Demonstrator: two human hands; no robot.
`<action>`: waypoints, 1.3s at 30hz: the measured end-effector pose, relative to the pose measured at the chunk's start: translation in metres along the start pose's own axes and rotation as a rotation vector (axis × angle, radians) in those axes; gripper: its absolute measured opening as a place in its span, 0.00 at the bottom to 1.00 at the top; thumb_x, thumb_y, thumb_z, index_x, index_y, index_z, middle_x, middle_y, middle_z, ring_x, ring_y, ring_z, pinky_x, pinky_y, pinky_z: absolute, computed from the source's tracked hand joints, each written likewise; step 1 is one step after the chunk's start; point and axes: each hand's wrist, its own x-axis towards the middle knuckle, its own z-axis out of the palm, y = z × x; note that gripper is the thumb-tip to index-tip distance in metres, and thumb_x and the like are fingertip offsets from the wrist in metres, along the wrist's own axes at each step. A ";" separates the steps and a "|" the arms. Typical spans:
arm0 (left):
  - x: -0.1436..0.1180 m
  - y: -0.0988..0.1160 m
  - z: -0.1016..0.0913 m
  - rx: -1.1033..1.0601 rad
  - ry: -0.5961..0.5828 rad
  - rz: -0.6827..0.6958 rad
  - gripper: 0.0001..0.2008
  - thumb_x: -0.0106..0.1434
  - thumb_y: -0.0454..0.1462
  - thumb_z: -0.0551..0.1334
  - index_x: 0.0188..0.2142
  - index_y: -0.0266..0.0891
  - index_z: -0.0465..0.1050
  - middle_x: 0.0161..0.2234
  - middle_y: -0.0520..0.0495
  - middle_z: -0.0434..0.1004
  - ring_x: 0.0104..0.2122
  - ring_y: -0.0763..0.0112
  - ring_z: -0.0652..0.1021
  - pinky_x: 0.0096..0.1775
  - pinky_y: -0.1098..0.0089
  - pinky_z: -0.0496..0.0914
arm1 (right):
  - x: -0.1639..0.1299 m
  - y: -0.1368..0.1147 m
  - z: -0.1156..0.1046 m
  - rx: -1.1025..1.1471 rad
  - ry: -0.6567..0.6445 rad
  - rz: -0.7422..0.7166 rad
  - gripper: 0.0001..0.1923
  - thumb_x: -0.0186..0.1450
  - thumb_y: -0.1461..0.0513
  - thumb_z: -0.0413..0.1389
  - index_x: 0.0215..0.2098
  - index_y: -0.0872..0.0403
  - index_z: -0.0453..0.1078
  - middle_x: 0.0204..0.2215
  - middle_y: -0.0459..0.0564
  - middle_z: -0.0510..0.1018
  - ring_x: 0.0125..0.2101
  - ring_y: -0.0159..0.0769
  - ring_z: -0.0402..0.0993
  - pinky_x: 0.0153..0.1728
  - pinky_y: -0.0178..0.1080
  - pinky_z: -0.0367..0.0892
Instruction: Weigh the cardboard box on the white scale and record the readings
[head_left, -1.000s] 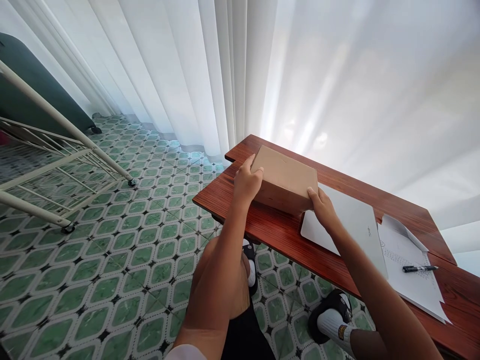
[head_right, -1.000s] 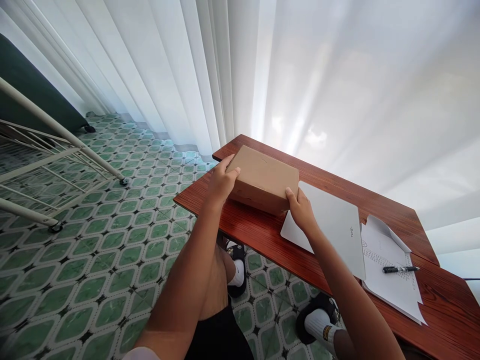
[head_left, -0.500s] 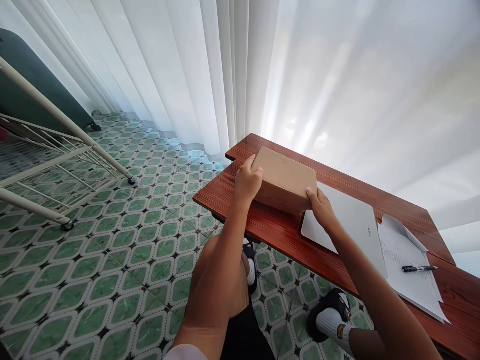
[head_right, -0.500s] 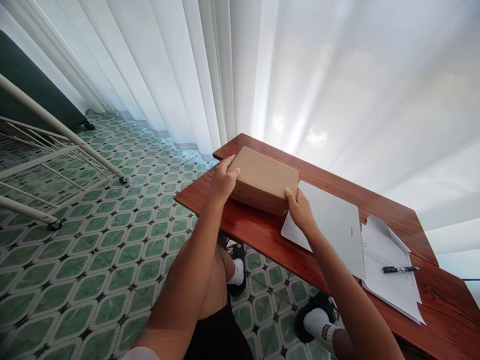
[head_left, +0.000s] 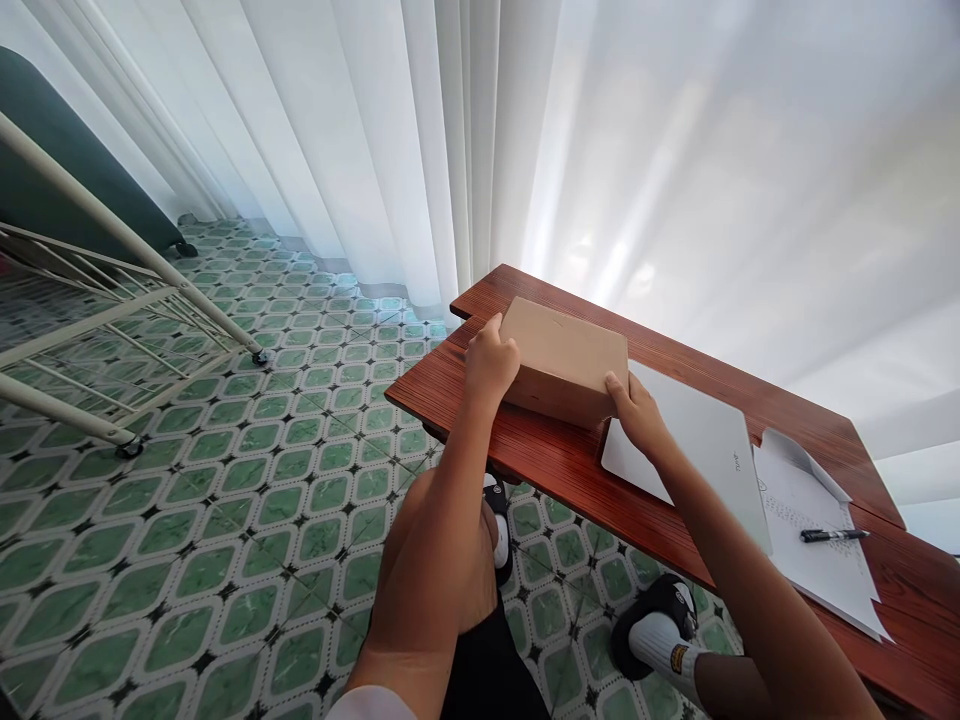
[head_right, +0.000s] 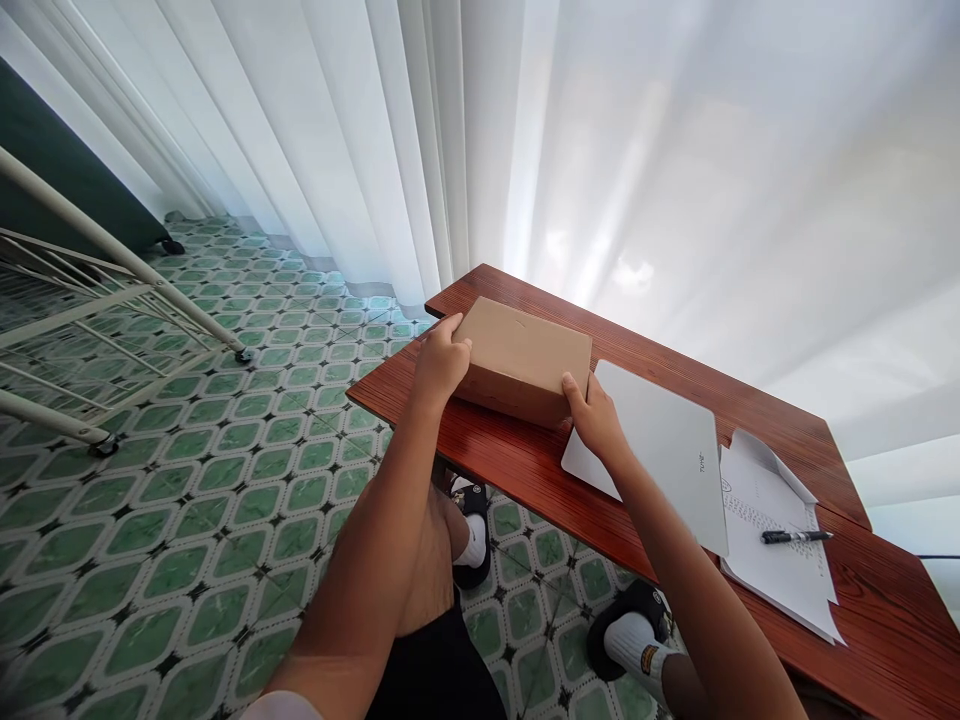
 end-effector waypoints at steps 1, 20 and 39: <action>0.001 -0.001 0.000 0.002 -0.002 -0.004 0.32 0.60 0.32 0.56 0.65 0.34 0.64 0.64 0.40 0.65 0.66 0.49 0.63 0.67 0.52 0.57 | 0.000 0.000 0.000 -0.002 0.001 -0.003 0.29 0.69 0.39 0.44 0.52 0.50 0.69 0.49 0.56 0.78 0.48 0.54 0.73 0.45 0.50 0.68; 0.004 -0.009 0.001 -0.005 -0.009 -0.027 0.33 0.58 0.32 0.56 0.65 0.36 0.65 0.65 0.42 0.64 0.67 0.49 0.60 0.69 0.52 0.52 | -0.001 -0.008 0.001 -0.052 -0.039 0.007 0.30 0.70 0.39 0.43 0.54 0.49 0.68 0.53 0.57 0.76 0.53 0.57 0.71 0.47 0.51 0.67; -0.025 0.021 0.035 0.276 0.228 0.756 0.26 0.61 0.26 0.51 0.57 0.36 0.71 0.59 0.41 0.72 0.65 0.57 0.64 0.68 0.47 0.56 | -0.005 0.009 -0.012 -0.005 -0.026 -0.067 0.42 0.70 0.37 0.40 0.73 0.52 0.49 0.70 0.56 0.56 0.69 0.50 0.51 0.67 0.54 0.53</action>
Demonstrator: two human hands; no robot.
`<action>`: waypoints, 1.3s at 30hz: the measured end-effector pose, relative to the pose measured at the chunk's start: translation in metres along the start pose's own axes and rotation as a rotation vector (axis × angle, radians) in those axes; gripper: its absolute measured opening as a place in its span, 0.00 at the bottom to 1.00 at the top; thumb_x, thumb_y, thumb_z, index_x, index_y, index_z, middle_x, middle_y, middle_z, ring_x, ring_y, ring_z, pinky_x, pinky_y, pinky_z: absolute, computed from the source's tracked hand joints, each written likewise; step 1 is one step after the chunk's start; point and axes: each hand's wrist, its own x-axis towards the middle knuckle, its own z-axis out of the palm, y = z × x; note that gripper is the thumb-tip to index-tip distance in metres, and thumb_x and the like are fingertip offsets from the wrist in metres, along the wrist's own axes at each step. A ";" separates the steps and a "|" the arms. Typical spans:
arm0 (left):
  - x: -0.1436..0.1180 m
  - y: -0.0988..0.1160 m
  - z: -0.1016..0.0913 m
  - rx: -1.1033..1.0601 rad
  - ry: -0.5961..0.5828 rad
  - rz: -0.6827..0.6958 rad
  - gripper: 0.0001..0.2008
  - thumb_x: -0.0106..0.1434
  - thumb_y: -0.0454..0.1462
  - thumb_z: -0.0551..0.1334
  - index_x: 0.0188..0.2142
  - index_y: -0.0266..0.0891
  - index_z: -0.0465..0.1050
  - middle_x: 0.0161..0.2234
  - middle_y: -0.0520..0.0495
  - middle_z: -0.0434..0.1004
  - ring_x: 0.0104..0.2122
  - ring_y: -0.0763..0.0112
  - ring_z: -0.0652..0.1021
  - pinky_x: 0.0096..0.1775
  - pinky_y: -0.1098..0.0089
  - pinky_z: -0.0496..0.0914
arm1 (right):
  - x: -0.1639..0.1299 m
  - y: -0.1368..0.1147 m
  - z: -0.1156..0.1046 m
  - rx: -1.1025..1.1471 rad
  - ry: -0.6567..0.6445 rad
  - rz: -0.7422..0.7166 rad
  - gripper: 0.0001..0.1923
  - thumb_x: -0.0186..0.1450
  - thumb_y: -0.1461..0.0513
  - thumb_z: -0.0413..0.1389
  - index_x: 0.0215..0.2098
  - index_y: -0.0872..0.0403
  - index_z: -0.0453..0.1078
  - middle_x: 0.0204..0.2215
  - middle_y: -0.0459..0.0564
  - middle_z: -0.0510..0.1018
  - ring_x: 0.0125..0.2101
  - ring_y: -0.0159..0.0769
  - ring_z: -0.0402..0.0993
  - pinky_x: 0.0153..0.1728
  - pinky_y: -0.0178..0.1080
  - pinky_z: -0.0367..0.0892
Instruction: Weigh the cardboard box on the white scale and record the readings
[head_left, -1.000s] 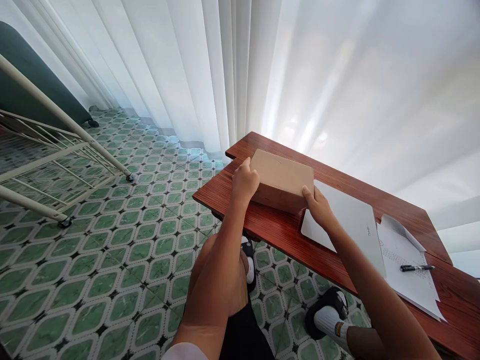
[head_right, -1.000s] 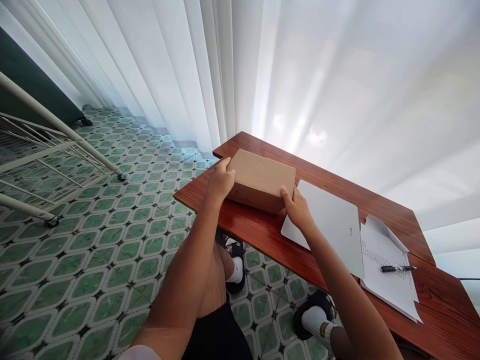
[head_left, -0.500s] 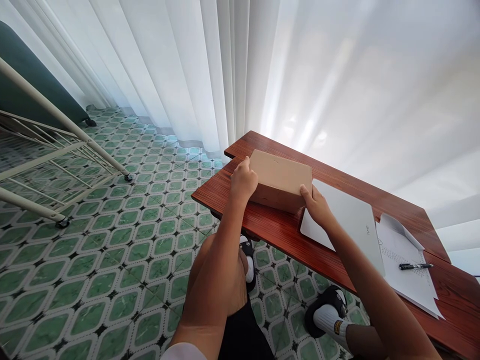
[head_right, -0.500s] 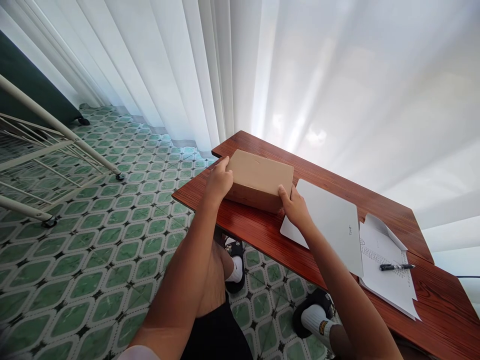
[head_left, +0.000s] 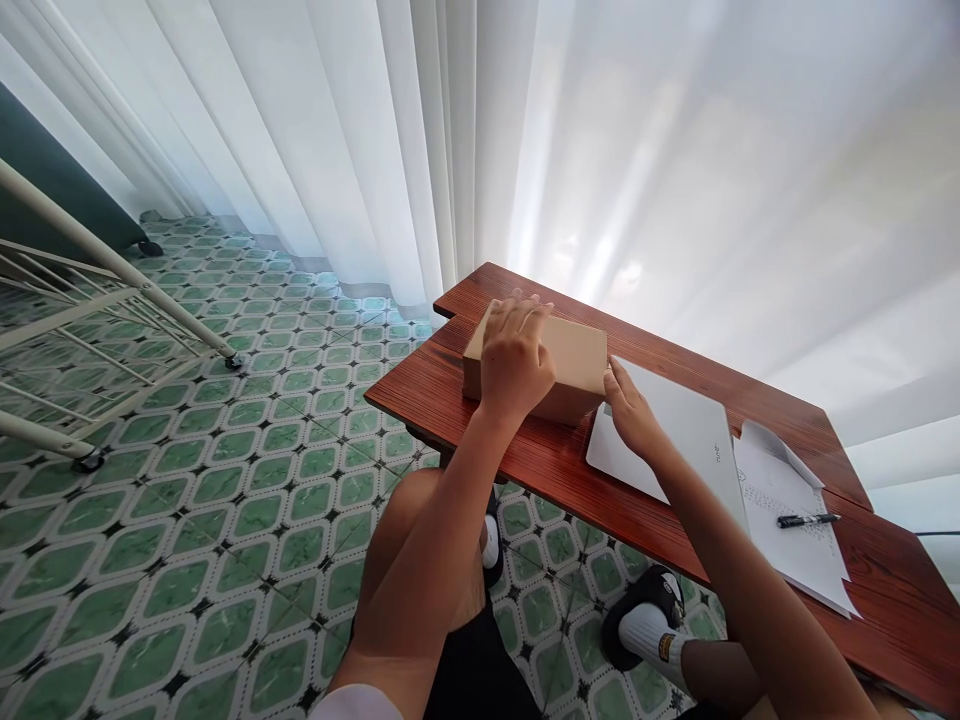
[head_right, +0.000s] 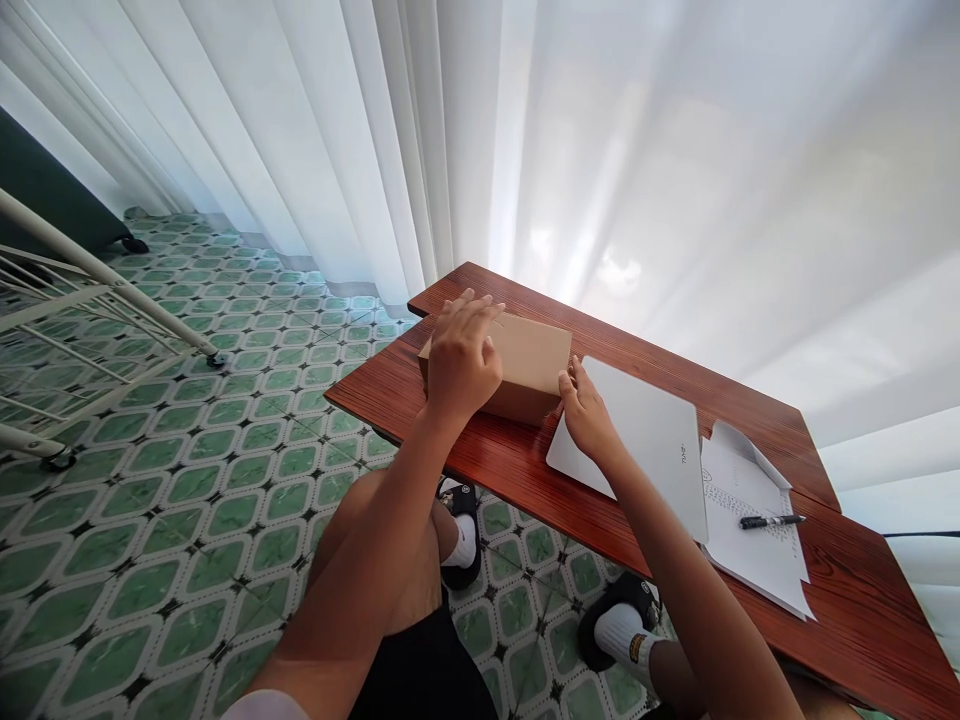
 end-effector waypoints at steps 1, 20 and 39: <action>0.000 0.005 0.002 -0.031 -0.004 0.055 0.26 0.62 0.26 0.50 0.58 0.36 0.69 0.59 0.41 0.72 0.65 0.58 0.64 0.67 0.48 0.57 | -0.002 0.000 -0.002 0.002 0.035 -0.031 0.42 0.71 0.38 0.41 0.73 0.53 0.49 0.69 0.58 0.57 0.68 0.50 0.53 0.66 0.54 0.54; -0.059 0.102 0.052 -0.187 -0.203 0.758 0.20 0.65 0.30 0.52 0.56 0.35 0.69 0.51 0.42 0.76 0.48 0.59 0.73 0.50 0.57 0.67 | -0.085 0.043 -0.090 -0.176 0.058 -0.545 0.10 0.74 0.63 0.49 0.51 0.47 0.68 0.45 0.51 0.72 0.46 0.43 0.71 0.47 0.47 0.68; -0.112 0.131 0.082 -0.229 -0.277 1.102 0.15 0.67 0.30 0.58 0.52 0.38 0.70 0.40 0.47 0.79 0.37 0.66 0.75 0.44 0.62 0.68 | -0.155 0.168 -0.216 -0.428 0.166 -0.120 0.21 0.64 0.66 0.49 0.53 0.48 0.71 0.44 0.53 0.75 0.38 0.45 0.73 0.39 0.46 0.68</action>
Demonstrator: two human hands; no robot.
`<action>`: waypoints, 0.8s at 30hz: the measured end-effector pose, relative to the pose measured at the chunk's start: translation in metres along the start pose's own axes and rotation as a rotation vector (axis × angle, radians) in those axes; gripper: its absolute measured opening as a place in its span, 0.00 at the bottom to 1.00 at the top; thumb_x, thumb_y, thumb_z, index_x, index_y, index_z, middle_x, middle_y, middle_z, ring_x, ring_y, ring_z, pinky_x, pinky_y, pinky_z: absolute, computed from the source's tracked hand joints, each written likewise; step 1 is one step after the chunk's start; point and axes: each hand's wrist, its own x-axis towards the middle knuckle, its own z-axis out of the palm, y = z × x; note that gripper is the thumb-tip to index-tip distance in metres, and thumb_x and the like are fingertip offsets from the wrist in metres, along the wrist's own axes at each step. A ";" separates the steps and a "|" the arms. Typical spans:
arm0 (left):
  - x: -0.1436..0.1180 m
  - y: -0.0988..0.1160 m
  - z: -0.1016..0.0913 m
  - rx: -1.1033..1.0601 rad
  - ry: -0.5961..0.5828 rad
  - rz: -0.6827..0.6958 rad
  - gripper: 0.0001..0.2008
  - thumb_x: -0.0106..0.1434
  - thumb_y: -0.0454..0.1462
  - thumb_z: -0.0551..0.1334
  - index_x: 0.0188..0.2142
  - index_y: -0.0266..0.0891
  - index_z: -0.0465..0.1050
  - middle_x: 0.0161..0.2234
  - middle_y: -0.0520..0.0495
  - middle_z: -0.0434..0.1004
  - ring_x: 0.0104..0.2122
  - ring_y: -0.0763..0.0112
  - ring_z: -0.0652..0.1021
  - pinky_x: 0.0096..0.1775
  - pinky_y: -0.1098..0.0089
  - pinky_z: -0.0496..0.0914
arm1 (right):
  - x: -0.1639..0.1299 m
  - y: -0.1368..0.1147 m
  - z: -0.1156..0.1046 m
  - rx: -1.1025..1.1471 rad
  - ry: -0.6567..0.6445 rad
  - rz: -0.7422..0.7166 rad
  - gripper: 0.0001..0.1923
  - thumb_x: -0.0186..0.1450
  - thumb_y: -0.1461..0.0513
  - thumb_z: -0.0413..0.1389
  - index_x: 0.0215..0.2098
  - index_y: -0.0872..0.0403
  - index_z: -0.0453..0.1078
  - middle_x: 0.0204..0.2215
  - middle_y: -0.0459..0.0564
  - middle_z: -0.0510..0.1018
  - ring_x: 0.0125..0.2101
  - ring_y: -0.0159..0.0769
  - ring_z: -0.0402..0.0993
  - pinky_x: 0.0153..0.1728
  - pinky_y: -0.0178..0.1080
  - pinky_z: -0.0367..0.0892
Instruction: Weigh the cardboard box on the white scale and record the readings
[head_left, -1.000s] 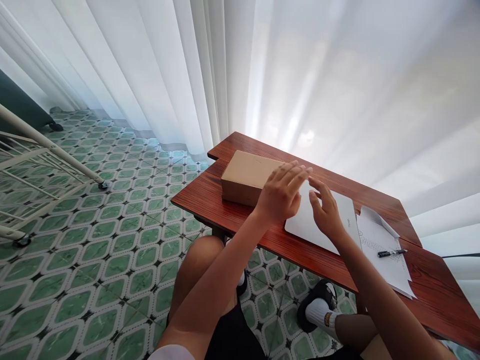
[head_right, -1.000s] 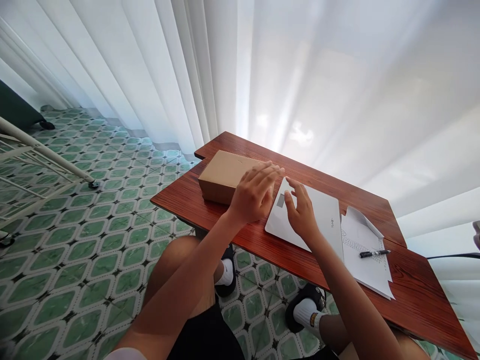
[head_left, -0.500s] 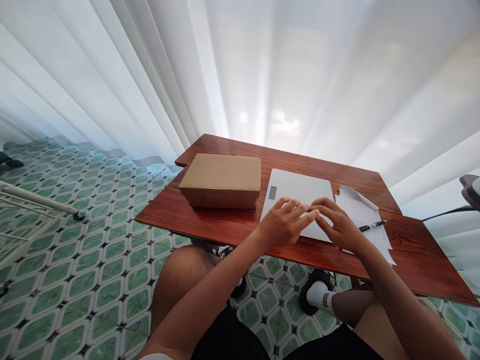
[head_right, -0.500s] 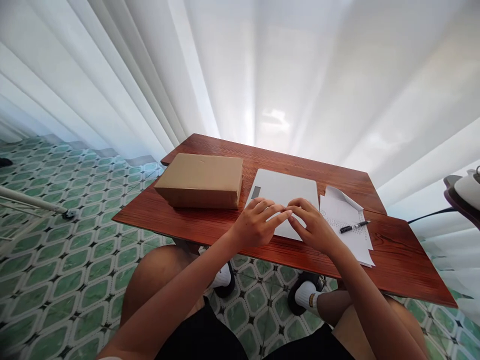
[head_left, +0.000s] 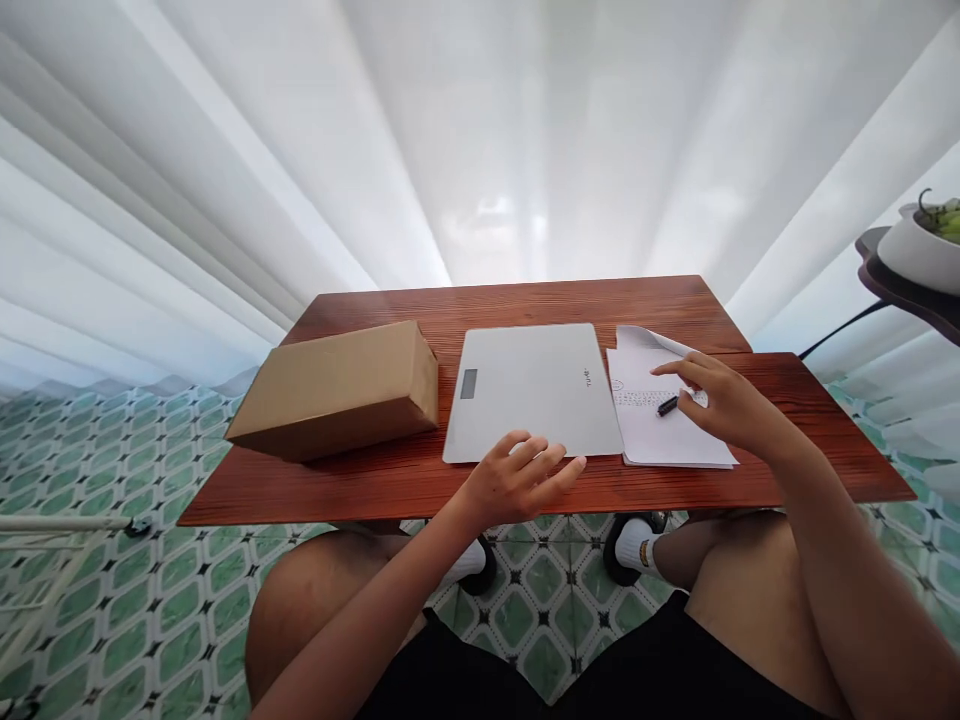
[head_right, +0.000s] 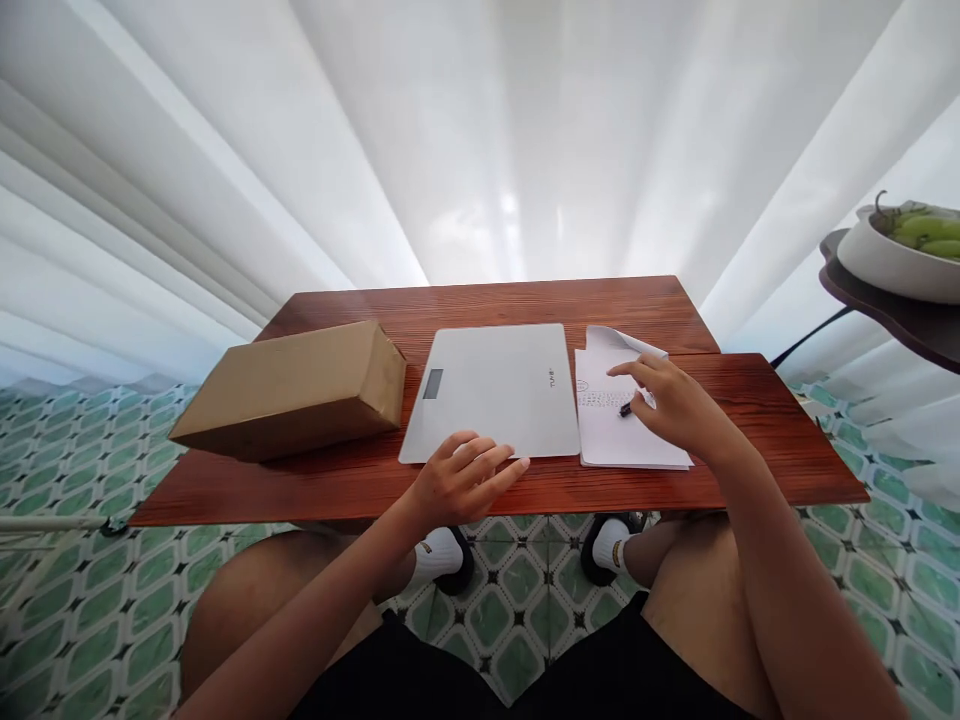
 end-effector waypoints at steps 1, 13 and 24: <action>0.001 0.002 0.001 -0.007 -0.004 0.006 0.15 0.67 0.30 0.57 0.52 0.39 0.70 0.41 0.47 0.79 0.37 0.67 0.76 0.44 0.62 0.68 | -0.004 0.010 0.001 0.005 0.008 0.025 0.21 0.63 0.66 0.49 0.53 0.48 0.71 0.44 0.54 0.76 0.38 0.45 0.73 0.39 0.47 0.69; 0.029 0.016 0.010 -0.068 -0.069 0.188 0.12 0.66 0.32 0.63 0.49 0.41 0.70 0.39 0.49 0.80 0.36 0.69 0.77 0.37 0.66 0.71 | -0.009 0.065 0.013 0.010 -0.229 0.365 0.20 0.65 0.65 0.54 0.55 0.51 0.69 0.29 0.47 0.77 0.31 0.42 0.74 0.31 0.39 0.62; 0.125 0.045 0.069 -0.161 -0.050 0.459 0.11 0.70 0.35 0.61 0.51 0.40 0.70 0.39 0.49 0.75 0.29 0.73 0.70 0.25 0.69 0.60 | -0.003 0.061 0.009 -0.008 -0.193 0.422 0.06 0.63 0.65 0.55 0.39 0.51 0.69 0.30 0.47 0.79 0.30 0.40 0.72 0.29 0.39 0.59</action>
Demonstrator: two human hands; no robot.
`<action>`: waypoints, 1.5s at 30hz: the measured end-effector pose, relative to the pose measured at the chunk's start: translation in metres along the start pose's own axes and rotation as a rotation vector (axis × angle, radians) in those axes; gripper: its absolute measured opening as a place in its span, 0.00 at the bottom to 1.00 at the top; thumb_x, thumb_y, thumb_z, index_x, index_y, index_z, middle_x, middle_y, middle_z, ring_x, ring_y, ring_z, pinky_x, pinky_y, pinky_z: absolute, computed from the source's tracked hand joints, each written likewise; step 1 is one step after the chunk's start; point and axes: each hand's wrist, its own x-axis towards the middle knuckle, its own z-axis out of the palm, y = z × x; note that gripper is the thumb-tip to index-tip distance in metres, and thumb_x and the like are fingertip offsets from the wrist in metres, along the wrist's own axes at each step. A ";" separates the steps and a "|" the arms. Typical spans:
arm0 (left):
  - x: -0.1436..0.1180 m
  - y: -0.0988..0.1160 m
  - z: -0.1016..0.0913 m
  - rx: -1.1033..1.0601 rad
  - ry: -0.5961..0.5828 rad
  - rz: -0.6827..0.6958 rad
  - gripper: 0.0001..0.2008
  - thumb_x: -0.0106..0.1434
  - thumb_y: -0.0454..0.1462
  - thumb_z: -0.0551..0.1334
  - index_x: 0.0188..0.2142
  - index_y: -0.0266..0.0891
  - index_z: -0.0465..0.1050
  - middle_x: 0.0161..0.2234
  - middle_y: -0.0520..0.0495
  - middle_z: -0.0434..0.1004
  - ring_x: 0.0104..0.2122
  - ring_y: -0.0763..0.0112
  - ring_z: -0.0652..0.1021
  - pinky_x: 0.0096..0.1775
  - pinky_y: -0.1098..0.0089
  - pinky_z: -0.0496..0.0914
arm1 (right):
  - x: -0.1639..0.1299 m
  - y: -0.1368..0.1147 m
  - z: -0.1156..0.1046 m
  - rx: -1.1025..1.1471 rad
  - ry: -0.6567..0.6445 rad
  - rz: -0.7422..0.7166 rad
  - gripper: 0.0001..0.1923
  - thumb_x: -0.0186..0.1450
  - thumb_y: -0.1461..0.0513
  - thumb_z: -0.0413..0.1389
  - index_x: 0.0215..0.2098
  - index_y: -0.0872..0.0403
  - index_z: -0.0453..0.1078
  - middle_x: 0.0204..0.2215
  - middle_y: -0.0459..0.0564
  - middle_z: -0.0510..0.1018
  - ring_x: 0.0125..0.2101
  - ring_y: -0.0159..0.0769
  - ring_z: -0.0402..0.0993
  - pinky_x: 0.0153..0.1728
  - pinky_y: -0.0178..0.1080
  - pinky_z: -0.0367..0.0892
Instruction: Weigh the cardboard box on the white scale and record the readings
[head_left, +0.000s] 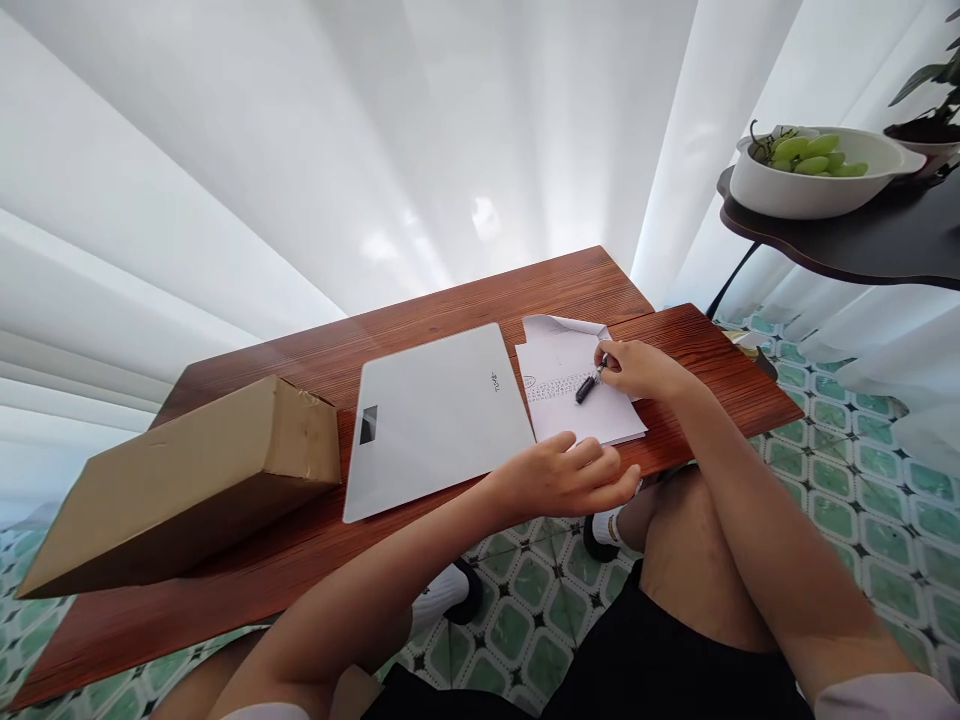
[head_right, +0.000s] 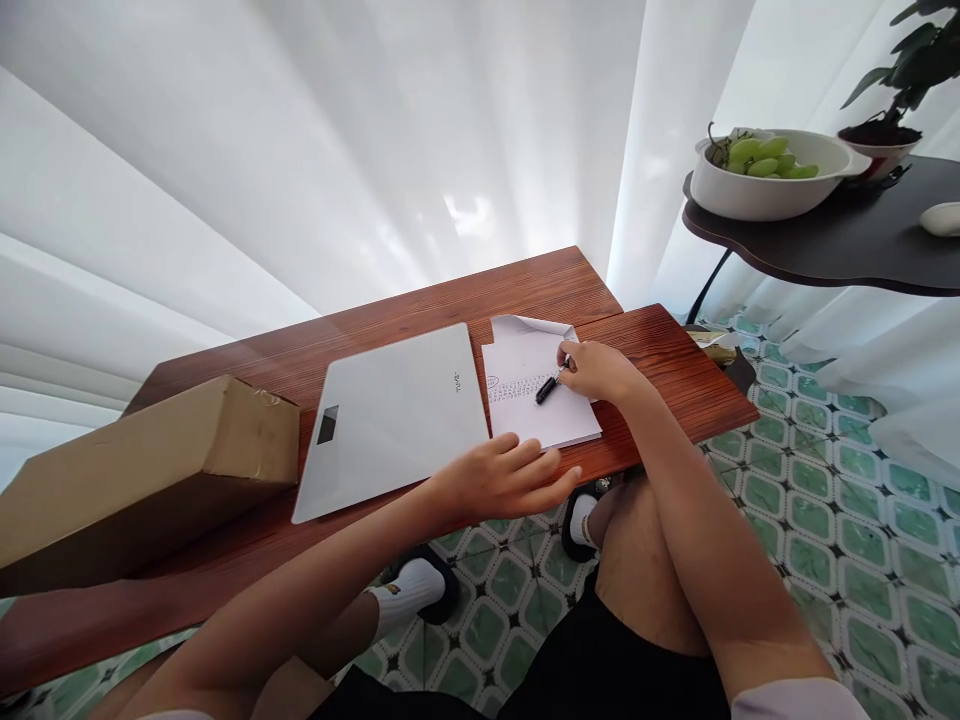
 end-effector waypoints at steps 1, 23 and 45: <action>0.007 0.001 0.007 -0.013 -0.043 -0.006 0.11 0.70 0.34 0.59 0.51 0.39 0.69 0.39 0.48 0.75 0.29 0.72 0.70 0.25 0.69 0.58 | 0.000 0.000 -0.001 0.004 0.017 -0.005 0.06 0.63 0.65 0.55 0.39 0.51 0.69 0.30 0.47 0.79 0.30 0.40 0.73 0.30 0.39 0.60; 0.029 0.016 0.050 -0.228 -0.388 -0.425 0.22 0.64 0.35 0.53 0.57 0.31 0.63 0.54 0.33 0.69 0.38 0.59 0.73 0.28 0.65 0.66 | -0.012 0.017 -0.001 0.634 0.313 -0.091 0.20 0.73 0.43 0.45 0.39 0.47 0.65 0.21 0.44 0.67 0.21 0.37 0.65 0.25 0.41 0.65; 0.030 0.013 0.054 -0.321 -0.451 -0.482 0.24 0.67 0.39 0.52 0.61 0.34 0.60 0.65 0.26 0.59 0.42 0.54 0.74 0.32 0.63 0.70 | -0.016 0.032 0.024 0.635 0.236 -0.024 0.15 0.67 0.56 0.54 0.24 0.49 0.57 0.13 0.39 0.67 0.12 0.31 0.61 0.14 0.36 0.59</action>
